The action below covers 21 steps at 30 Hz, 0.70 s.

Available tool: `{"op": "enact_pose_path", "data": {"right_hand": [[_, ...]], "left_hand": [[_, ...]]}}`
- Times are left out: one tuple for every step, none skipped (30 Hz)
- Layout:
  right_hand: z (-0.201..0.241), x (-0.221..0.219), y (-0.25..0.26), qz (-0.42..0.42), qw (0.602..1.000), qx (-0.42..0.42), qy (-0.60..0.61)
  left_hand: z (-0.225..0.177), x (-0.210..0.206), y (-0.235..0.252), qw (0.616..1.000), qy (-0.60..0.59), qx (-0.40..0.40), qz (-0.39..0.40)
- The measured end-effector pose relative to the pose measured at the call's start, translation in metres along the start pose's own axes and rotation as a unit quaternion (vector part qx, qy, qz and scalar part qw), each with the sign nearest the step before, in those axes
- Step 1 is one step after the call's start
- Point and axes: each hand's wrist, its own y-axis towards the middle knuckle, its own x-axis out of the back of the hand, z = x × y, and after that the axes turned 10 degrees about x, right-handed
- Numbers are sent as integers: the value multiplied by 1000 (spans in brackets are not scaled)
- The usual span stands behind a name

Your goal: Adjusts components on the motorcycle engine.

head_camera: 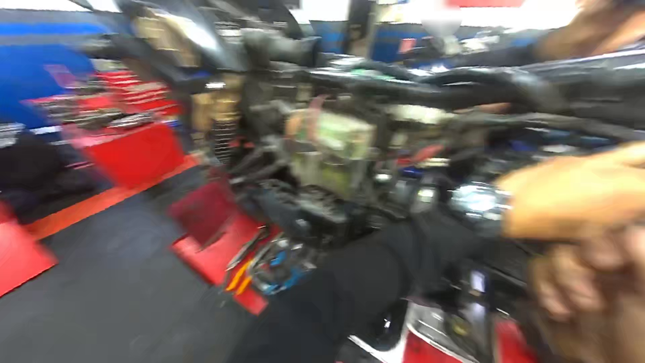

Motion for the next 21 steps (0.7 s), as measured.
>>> {"op": "enact_pose_path", "data": {"right_hand": [[-6,17,-5,-6,1000,29,9],[-6,32,-11,0,999,37,18],[-4,47,-17,4,999,29,34],[-1,65,-21,6,999,15,50],[1,84,-24,6,998,9,67],[2,104,-25,-3,996,8,89],[1,122,-23,-14,994,7,112],[-1,137,-21,-28,991,5,131],[-5,146,-20,-51,989,4,136],[-9,147,-18,-83,988,6,130],[-11,143,-16,-121,987,10,107],[-12,133,-16,-161,985,16,66],[-12,119,-18,-200,979,21,24],[-12,101,-21,-232,972,28,-3],[-13,83,-24,-256,966,38,-4],[-15,67,-25,-279,959,48,20],[-16,57,-26,-300,951,55,41],[-16,50,-27,-315,946,60,45],[-13,43,-27,-313,947,64,37],[-11,32,-26,-300,951,66,33],[-10,20,-26,-279,957,65,37]], "left_hand": [[-16,-3,13,999,26,-14,-32],[-33,2,21,998,51,-13,-39],[-53,15,23,996,85,5,-12],[-74,32,25,993,107,29,27],[-85,42,26,991,116,45,50],[-90,45,26,990,119,51,56],[-90,45,26,990,119,50,52],[-90,45,26,991,119,48,48],[-90,43,25,991,117,46,45],[-90,42,23,991,114,48,48],[-91,43,23,991,110,49,51],[-90,43,23,992,105,47,48],[-90,41,24,993,102,46,46],[-90,40,25,993,104,46,44],[-89,41,25,992,109,46,40],[-88,41,26,992,114,45,38],[-88,40,25,991,117,44,38],[-90,39,24,991,118,46,42],[-91,39,25,991,120,48,45],[-90,40,27,991,119,46,46],[-89,42,28,990,121,47,51]]}}
